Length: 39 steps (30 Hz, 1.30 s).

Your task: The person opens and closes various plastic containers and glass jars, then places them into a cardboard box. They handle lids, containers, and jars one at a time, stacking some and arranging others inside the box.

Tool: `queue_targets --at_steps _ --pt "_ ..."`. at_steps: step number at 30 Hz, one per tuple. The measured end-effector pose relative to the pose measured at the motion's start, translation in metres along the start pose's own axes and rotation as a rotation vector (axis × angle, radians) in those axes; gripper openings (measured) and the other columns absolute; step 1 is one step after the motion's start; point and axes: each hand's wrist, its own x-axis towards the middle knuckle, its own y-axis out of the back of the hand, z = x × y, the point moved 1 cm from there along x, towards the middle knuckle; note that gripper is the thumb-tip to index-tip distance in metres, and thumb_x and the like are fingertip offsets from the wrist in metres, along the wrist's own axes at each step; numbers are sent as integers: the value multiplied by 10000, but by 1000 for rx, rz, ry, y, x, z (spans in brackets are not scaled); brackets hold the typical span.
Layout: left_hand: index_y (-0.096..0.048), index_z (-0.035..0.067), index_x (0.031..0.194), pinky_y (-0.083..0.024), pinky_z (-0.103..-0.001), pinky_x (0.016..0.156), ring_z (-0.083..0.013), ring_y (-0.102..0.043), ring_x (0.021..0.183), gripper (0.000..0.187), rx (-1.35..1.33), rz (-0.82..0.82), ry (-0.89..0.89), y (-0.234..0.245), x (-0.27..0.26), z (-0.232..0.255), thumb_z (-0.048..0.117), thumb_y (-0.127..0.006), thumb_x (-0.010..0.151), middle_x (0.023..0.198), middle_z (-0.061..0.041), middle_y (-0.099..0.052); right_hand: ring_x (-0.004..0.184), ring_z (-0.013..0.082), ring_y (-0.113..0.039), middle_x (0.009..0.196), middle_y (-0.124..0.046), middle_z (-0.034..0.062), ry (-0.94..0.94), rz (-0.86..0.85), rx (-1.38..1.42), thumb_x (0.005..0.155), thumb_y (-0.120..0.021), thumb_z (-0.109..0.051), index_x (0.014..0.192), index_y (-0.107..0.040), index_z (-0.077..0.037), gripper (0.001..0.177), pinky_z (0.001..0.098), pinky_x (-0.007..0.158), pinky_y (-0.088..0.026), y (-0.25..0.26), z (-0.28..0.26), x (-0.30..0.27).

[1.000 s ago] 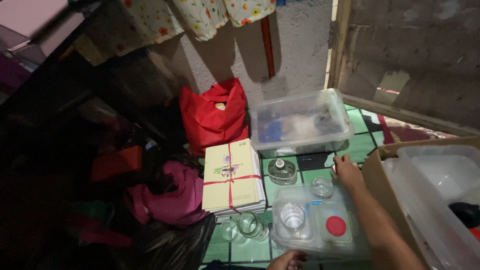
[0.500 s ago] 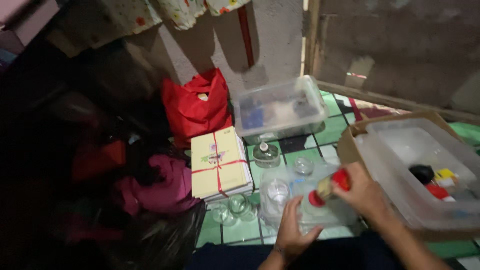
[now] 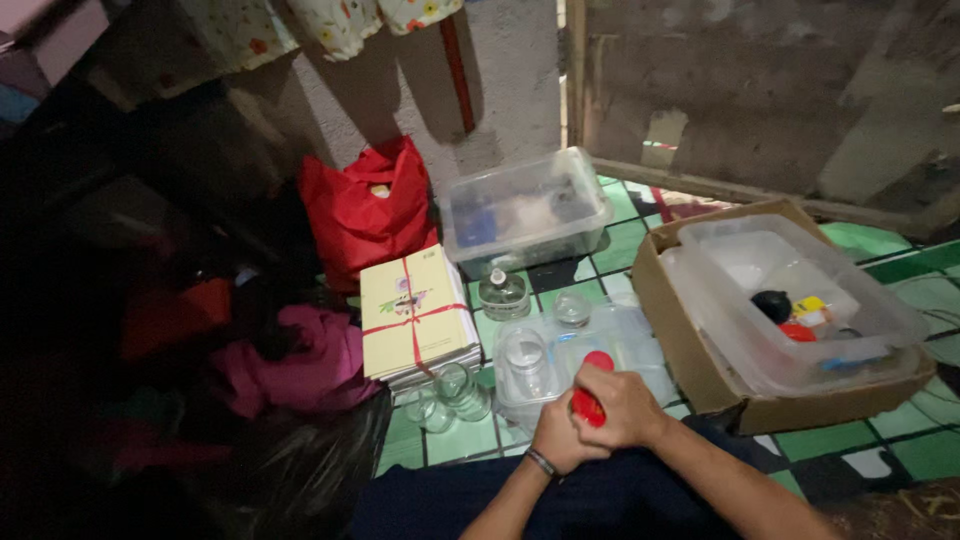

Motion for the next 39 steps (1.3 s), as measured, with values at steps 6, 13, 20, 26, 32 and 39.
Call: queue_targets --at_steps 6,13,20,26,32,39 --pt "-654 40 1129 -598 -341 862 -159 -702 902 616 -180 -143 121 7 3 10 258 -914 615 986 -63 -737 768 324 -672 853 -621 130 64 9 167 701 -739 -240 953 -617 -68 328 413 652 -539 17 12 -1" --pt "-634 87 1193 -510 -399 981 -268 -630 1083 706 73 -23 8 16 18 28 248 -926 571 1115 -84 -699 1129 395 -596 1276 -577 246 -443 493 -175 931 -712 -333 1282 -586 13 510 458 970 -492 73 177 -25" --pt "-655 98 1183 -449 -440 1036 -320 -588 1149 705 137 30 -17 4 21 13 298 -936 568 1179 -105 -639 1267 445 -597 1359 -615 322 -1323 138 -471 725 -881 -546 1440 -466 79 1036 514 1036 -490 136 321 -99" --pt "-647 80 1198 -484 -428 1029 -319 -596 1159 742 96 63 52 -2 19 4 315 -954 564 1208 -129 -605 1231 419 -643 1327 -660 273 -1436 -77 -430 725 -866 -562 1452 -470 -9 996 519 1003 -513 138 311 -93" --pt "-635 79 1235 -500 -418 1030 -321 -588 1174 765 63 81 85 -4 27 11 308 -968 586 1208 -135 -577 1165 385 -661 1274 -683 222 -674 275 -521 900 -751 -468 1292 -636 -27 602 466 985 -530 104 191 -49" --pt "-598 68 1309 -491 -434 1082 -362 -566 1257 824 148 174 -99 -24 43 12 223 -952 582 1302 -170 -573 1019 296 -720 1147 -715 162 -475 -53 132 620 -903 -422 1246 -616 -74 772 390 852 -560 22 44 -17"
